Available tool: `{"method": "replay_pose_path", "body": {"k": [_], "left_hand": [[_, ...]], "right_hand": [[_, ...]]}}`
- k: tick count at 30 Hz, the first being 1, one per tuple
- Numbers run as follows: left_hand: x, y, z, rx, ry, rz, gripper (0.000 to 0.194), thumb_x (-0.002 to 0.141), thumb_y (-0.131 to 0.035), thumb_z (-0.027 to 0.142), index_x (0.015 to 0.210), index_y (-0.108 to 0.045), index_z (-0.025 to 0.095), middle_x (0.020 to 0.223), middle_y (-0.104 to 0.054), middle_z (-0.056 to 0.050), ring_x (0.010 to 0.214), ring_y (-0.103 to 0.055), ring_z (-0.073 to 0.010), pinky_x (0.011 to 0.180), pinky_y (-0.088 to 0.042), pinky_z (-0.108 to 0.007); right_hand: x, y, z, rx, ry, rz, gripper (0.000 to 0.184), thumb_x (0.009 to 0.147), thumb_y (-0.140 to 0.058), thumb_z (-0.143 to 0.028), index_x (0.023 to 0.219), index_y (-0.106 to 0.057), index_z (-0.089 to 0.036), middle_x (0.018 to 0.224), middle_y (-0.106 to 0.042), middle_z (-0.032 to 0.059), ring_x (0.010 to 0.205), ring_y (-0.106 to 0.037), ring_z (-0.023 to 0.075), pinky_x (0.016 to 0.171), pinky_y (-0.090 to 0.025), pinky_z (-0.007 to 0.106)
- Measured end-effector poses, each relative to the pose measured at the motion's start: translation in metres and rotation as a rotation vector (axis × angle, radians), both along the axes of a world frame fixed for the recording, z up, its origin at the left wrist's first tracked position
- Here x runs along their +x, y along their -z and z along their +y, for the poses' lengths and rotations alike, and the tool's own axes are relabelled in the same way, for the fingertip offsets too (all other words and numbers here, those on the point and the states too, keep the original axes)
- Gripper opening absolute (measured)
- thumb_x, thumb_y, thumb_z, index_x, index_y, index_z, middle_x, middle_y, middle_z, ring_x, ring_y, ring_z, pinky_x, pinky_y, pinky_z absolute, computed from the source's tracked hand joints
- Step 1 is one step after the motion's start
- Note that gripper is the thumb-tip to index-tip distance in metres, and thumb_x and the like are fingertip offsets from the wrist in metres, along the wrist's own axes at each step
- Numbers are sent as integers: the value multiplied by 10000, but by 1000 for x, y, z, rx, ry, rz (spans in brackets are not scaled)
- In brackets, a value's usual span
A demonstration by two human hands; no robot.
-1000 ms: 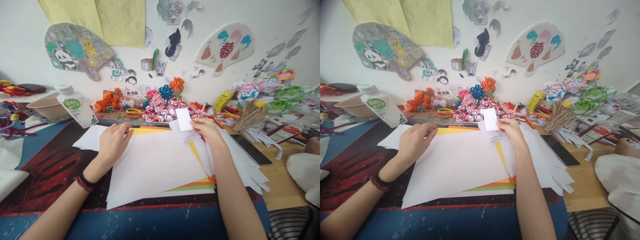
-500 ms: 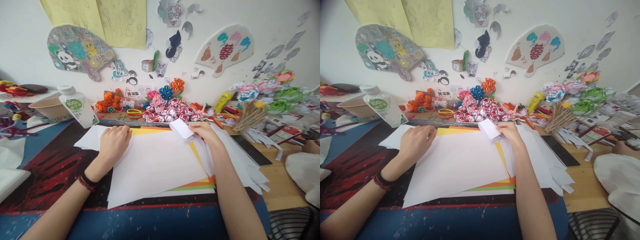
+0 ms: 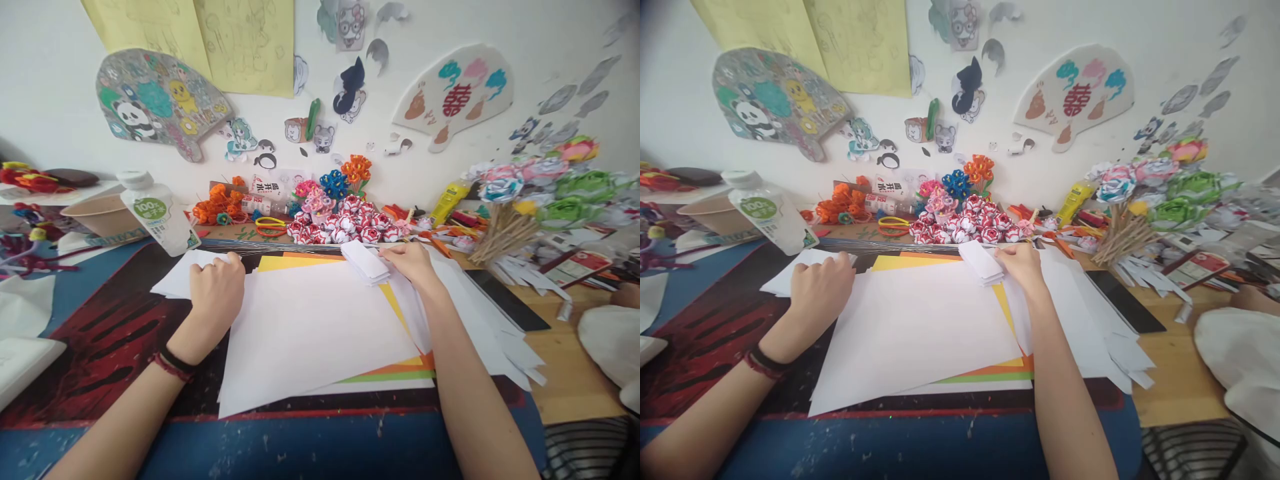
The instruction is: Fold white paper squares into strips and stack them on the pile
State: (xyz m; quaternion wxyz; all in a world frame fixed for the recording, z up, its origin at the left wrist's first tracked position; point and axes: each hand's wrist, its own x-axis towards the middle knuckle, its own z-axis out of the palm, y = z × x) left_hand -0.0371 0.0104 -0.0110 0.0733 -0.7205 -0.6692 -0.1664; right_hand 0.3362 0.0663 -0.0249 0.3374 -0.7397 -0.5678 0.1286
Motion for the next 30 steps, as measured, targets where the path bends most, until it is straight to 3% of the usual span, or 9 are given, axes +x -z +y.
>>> {"method": "replay_pose_path", "body": {"k": [4, 11, 15, 19, 22, 24, 26, 30], "left_hand": [[-1, -1, 1, -11, -86, 334, 324, 824, -296, 56, 974, -583, 63, 697, -656, -227, 670, -647, -386, 643, -348, -418], [0, -6, -3, -56, -85, 353, 325, 796, -299, 10, 923, -596, 47, 687, -656, -236, 666, -663, -386, 559, -353, -350], [1, -6, -1, 35, -82, 307, 384, 840, -298, 65, 1091, -588, 54, 659, -655, -187, 645, -650, -344, 564, -368, -347], [10, -9, -6, 335, 81, -28, 387, 919, -376, 226, 1246, -581, 188, 774, -694, -122, 760, -656, -267, 696, -418, -342], [23, -18, -17, 486, 121, -361, 295, 900, -495, 296, 1150, -644, 247, 816, -713, -56, 777, -666, -211, 748, -442, -300], [32, -24, -22, 452, 151, -583, 296, 881, -540, 304, 1158, -616, 231, 906, -724, -39, 825, -677, -194, 762, -468, -280], [36, -26, -23, 325, 218, -800, 291, 861, -571, 316, 1128, -606, 206, 881, -728, -37, 822, -681, -190, 752, -491, -277], [36, -20, -13, 165, 257, -1138, 316, 824, -615, 339, 1097, -596, 182, 854, -736, -54, 770, -677, -193, 679, -514, -280]], "right_hand": [[-5, -4, 0, 5, 13, -33, 320, 721, -623, -394, 848, -796, -157, 799, -755, 88, 817, -661, 264, 700, -432, 317], [-13, -13, -4, 80, 26, -16, 277, 733, -612, -343, 846, -799, -172, 794, -757, 75, 835, -665, 274, 724, -434, 322], [-21, -17, -6, 179, 40, -6, 284, 757, -599, -358, 826, -799, -169, 751, -749, 75, 769, -655, 262, 732, -433, 334], [-45, -22, -13, 297, -89, 82, 298, 780, -606, -395, 848, -785, -166, 768, -739, 67, 656, -618, 205, 658, -439, 306], [-68, -25, -23, 193, -392, 316, 383, 811, -594, -463, 966, -742, -145, 856, -726, 85, 609, -580, 158, 549, -440, 263], [-82, -24, -29, 44, -659, 431, 443, 819, -601, -478, 1136, -671, -176, 1027, -697, 94, 668, -595, 147, 536, -465, 245], [-93, -22, -33, -53, -816, 486, 499, 784, -657, -464, 1203, -620, -196, 1111, -661, 98, 709, -609, 144, 526, -478, 231], [-103, -16, -36, -139, -914, 520, 383, 766, -682, -462, 998, -671, -157, 917, -677, 67, 620, -586, 119, 499, -444, 220]]}}
